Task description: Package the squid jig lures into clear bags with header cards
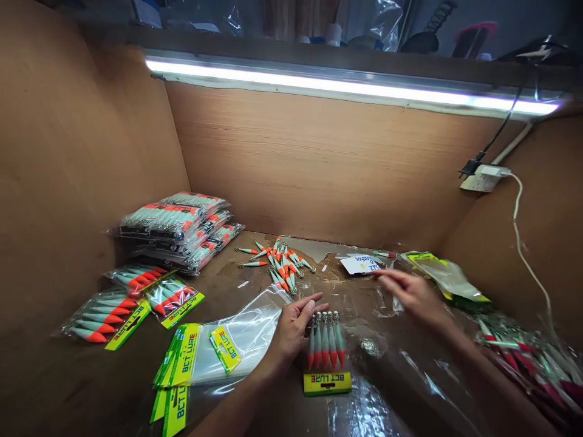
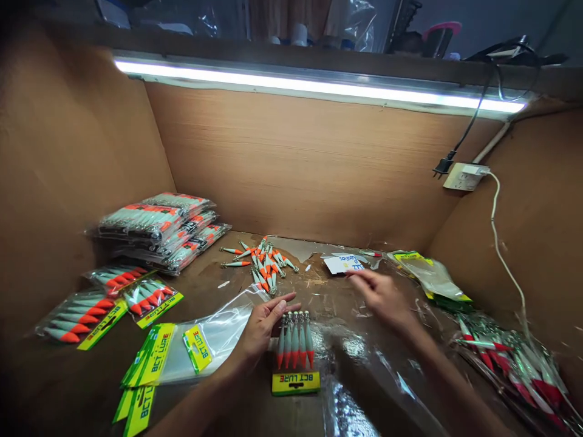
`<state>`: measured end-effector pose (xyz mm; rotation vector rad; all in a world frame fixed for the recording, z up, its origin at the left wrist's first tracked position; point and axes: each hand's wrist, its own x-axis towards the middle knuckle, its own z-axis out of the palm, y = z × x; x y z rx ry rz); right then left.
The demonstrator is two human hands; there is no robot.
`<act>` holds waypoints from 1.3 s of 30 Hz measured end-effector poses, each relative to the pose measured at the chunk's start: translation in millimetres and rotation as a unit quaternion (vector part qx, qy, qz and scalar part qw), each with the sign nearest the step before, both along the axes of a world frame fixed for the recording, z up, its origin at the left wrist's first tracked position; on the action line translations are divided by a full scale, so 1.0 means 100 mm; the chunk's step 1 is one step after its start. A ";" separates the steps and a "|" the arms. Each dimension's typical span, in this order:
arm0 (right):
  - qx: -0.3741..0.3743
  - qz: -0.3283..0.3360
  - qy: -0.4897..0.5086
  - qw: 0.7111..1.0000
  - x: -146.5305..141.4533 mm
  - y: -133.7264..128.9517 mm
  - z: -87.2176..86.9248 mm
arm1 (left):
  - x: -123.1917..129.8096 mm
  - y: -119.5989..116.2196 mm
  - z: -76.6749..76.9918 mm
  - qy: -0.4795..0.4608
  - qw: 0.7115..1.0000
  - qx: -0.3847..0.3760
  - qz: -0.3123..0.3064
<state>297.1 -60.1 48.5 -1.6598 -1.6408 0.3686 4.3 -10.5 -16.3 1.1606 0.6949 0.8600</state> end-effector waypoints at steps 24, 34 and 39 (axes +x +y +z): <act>0.058 0.230 -0.103 0.966 -0.83 0.05 -0.87 | -0.18 0.36 -0.15 0.250 0.912 0.318 -0.070; 0.106 0.211 -0.160 0.958 -0.82 -0.08 -1.10 | -0.17 0.07 -0.18 0.352 0.839 0.407 -0.083; 0.155 0.261 -0.247 0.920 -0.73 -0.13 -1.09 | -0.24 -0.03 -0.31 0.359 0.796 0.480 -0.087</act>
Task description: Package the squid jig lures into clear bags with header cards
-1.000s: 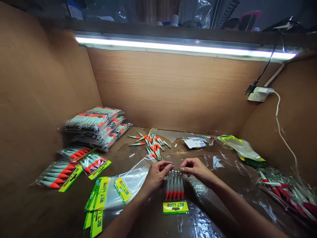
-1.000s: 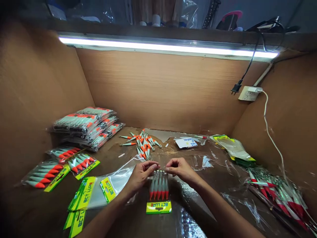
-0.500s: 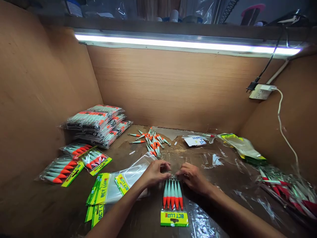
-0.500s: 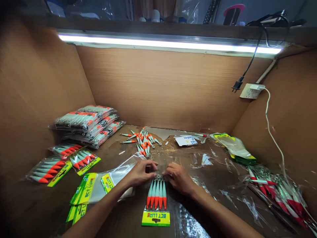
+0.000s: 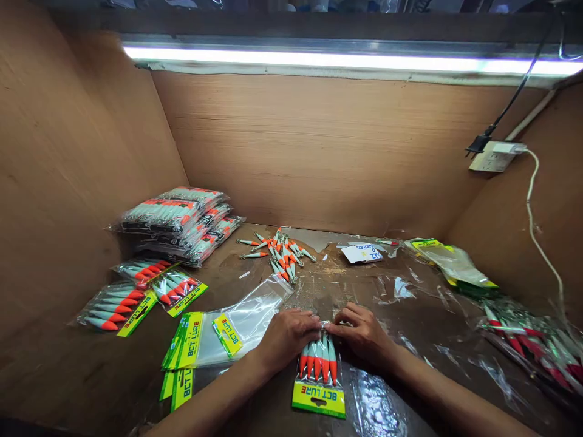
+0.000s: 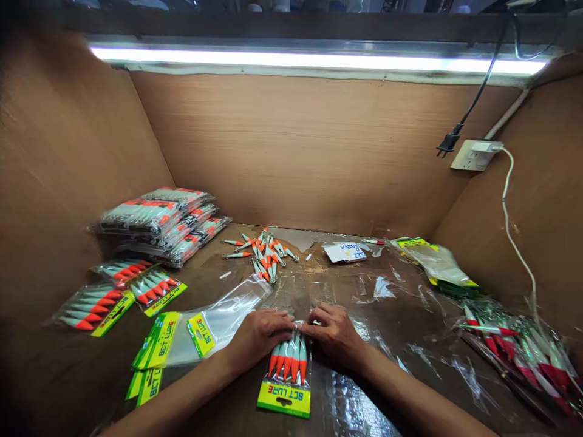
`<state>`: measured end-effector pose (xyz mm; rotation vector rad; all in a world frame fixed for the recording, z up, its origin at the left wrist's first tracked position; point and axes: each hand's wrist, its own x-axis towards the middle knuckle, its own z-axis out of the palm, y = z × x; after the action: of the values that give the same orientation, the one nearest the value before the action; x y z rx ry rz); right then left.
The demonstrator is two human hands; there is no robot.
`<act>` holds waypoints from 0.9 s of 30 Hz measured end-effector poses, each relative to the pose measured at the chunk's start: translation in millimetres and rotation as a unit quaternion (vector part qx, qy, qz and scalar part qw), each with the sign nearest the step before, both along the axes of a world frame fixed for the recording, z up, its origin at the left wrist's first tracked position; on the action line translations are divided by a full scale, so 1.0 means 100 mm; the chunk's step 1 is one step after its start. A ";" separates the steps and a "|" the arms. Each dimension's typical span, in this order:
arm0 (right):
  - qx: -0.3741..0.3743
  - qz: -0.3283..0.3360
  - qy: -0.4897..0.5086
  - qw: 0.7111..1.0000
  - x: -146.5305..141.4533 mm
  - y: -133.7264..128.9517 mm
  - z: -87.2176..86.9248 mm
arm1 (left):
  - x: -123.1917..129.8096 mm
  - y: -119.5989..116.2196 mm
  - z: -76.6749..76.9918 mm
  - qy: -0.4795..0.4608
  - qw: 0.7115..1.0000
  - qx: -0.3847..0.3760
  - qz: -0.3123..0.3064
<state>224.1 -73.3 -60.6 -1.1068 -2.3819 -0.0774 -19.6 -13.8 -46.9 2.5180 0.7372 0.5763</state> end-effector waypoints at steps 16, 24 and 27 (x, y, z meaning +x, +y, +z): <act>-0.097 0.037 -0.022 0.994 0.22 -0.22 0.25 | -0.51 -0.23 0.25 0.156 0.983 0.094 -0.011; -0.208 -0.089 0.149 0.963 -0.14 -0.09 0.18 | -0.09 0.00 0.15 0.115 0.990 0.063 0.048; -0.251 -0.073 0.191 0.946 -0.11 -0.11 0.22 | -0.15 -0.05 0.20 0.067 0.997 -0.031 0.033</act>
<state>213.3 -84.3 -38.6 -1.3748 -2.0087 0.6674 -34.6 -18.8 -27.3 2.5020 0.8769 0.4030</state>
